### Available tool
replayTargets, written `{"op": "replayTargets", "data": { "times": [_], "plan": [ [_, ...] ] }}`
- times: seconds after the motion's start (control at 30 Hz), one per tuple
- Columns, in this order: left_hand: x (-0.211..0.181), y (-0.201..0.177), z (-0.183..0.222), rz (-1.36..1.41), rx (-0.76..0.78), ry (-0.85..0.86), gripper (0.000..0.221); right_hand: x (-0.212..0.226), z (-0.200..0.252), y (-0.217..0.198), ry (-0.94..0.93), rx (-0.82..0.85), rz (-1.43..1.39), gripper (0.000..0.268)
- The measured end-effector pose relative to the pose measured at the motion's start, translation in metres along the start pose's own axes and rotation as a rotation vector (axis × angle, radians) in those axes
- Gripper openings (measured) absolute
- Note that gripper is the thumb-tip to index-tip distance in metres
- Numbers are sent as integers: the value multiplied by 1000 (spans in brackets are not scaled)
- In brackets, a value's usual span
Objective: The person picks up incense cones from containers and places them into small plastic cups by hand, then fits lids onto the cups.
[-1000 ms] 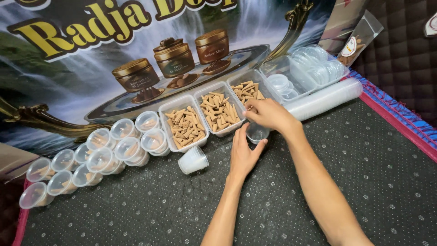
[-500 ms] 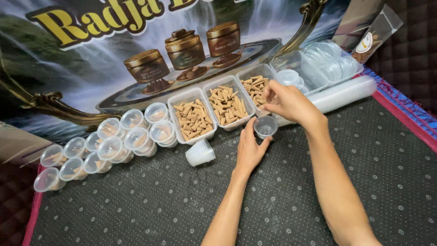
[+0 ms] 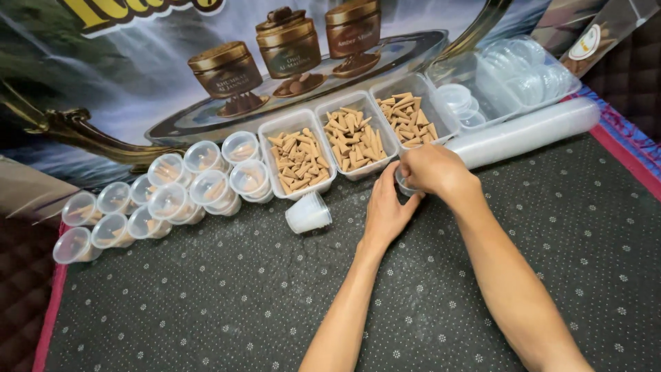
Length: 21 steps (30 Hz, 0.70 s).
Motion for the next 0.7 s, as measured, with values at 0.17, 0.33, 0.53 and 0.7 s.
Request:
{"op": "replayTargets", "data": {
  "times": [0.17,0.33,0.53,0.7],
  "plan": [
    [3,2,0,4,12,-16,77,6,3,0,21,42,4,20],
    [1,2,0,8,17,-13,77,7,3,0,41,44,15,24],
    [-1,0,0,17,15,-18,74,8,31,-28,41,82,-34,23],
    [9,5,2,4,11,1,77,-9,52,-81,-11,-98,-339,25]
  ]
}}
Point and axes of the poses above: each hand's wrist, its own z-axis away from the middle knuckle, its own y-axis out of the palm, x = y × z, the point moved 7 cm from there along -z, towards the middle knuckle, and after that the axes turned 15 degrees about y, right-handed, at the moved point
